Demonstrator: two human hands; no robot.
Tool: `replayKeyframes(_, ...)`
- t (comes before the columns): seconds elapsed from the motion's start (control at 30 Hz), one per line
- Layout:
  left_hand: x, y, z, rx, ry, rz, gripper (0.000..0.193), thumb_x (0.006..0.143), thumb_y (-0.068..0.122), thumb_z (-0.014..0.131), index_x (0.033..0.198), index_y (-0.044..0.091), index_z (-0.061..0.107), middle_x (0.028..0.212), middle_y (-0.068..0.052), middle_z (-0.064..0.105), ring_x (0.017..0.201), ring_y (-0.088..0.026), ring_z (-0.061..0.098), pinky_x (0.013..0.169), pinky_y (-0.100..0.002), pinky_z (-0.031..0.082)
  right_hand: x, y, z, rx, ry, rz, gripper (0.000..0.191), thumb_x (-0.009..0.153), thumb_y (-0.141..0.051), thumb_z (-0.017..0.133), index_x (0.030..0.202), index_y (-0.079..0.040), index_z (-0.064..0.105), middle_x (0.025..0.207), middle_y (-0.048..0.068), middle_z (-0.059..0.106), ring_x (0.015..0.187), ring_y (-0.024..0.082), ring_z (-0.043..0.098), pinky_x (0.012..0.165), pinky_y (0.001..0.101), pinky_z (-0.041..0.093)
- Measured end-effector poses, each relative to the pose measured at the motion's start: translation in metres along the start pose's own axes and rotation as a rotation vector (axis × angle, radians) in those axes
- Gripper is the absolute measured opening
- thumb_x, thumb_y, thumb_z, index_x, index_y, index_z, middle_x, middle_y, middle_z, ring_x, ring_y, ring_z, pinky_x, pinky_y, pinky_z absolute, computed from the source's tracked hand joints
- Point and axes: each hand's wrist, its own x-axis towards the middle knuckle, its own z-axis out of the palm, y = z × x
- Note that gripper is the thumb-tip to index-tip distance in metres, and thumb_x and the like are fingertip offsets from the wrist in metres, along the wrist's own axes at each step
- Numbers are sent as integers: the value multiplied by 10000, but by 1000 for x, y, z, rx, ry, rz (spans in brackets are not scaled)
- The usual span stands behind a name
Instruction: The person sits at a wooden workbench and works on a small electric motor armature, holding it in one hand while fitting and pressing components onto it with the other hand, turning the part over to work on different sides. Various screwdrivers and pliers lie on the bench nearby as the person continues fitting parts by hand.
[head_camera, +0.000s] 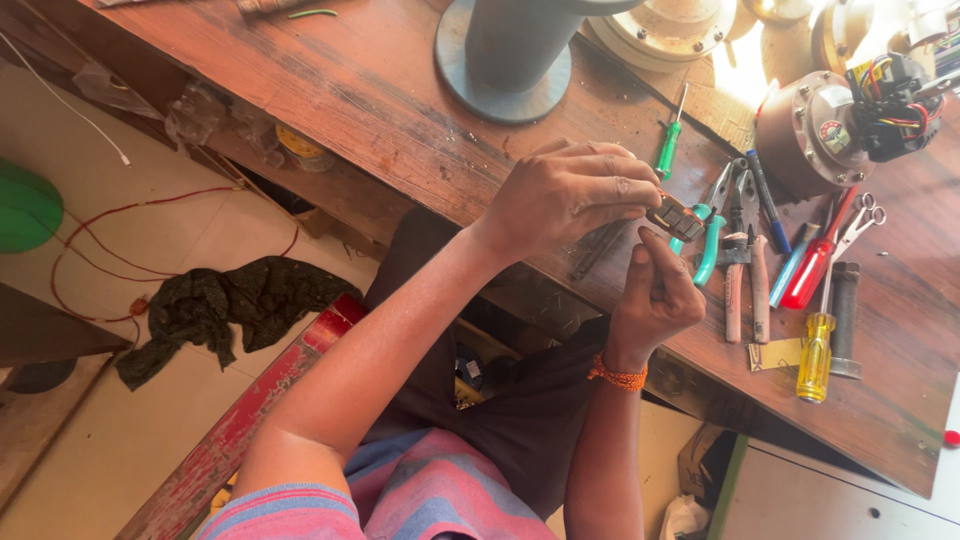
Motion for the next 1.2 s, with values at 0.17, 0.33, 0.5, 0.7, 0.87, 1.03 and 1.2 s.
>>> replayKeyframes(0.17, -3, 4, -3, 20, -27, -4, 259, 976, 371, 730, 1165, 194, 747, 1224, 37, 734, 1241, -211, 669, 1037, -371, 550, 1, -1, 1, 7, -7, 3, 175, 1023, 11, 706, 1187, 52, 747, 1040, 112, 761, 901, 87, 650, 795, 233, 507)
replayKeyframes(0.33, -7, 6, -6, -2, -75, 11, 306, 1050, 401, 643, 1248, 178, 712, 1318, 19, 705, 1329, -238, 631, 1115, -403, 529, 2, -4, 1, -6, -28, -20, 175, 1021, 29, 697, 1190, 51, 740, 1097, 133, 773, 970, 113, 694, 850, 252, 542)
replayKeyframes(0.5, -8, 5, -13, 28, -143, 27, 360, 1093, 438, 553, 1317, 185, 675, 1377, 1, 673, 1372, -262, 600, 1175, -432, 492, 3, -5, 1, 1, -24, 91, 185, 988, 8, 707, 1165, 41, 751, 1065, 128, 781, 866, 91, 667, 739, 231, 514)
replayKeyframes(0.7, -6, 8, -14, 52, -151, 50, 461, 1066, 534, 527, 1318, 171, 657, 1376, -29, 651, 1351, -281, 589, 1157, -443, 479, 2, -2, 2, 17, -52, -50, 174, 1062, -4, 716, 1228, 42, 743, 1146, 128, 777, 1012, 100, 702, 878, 241, 552)
replayKeyframes(0.87, -6, 10, -16, 44, -156, 59, 394, 1111, 444, 491, 1334, 159, 648, 1377, -43, 647, 1353, -284, 592, 1172, -447, 466, 2, -3, 1, -19, -25, 22, 182, 1001, -33, 747, 1169, 33, 758, 1050, 101, 778, 773, 33, 603, 674, 195, 460)
replayKeyframes(1.03, -6, 10, -19, 63, -176, 65, 300, 1112, 306, 515, 1322, 143, 655, 1375, -47, 647, 1351, -270, 579, 1172, -444, 461, 2, -6, 2, -14, -35, 2, 175, 1014, -24, 743, 1181, 26, 755, 1067, 83, 770, 827, 39, 618, 715, 202, 482)
replayKeyframes(1.2, -8, 12, -20, 133, -164, 76, 390, 945, 153, 658, 1334, 166, 645, 1413, -6, 610, 1348, -270, 523, 1155, -408, 460, 2, -7, 2, -70, -49, -13, 193, 986, 0, 740, 1176, 20, 763, 1068, 87, 767, 740, 21, 538, 633, 200, 410)
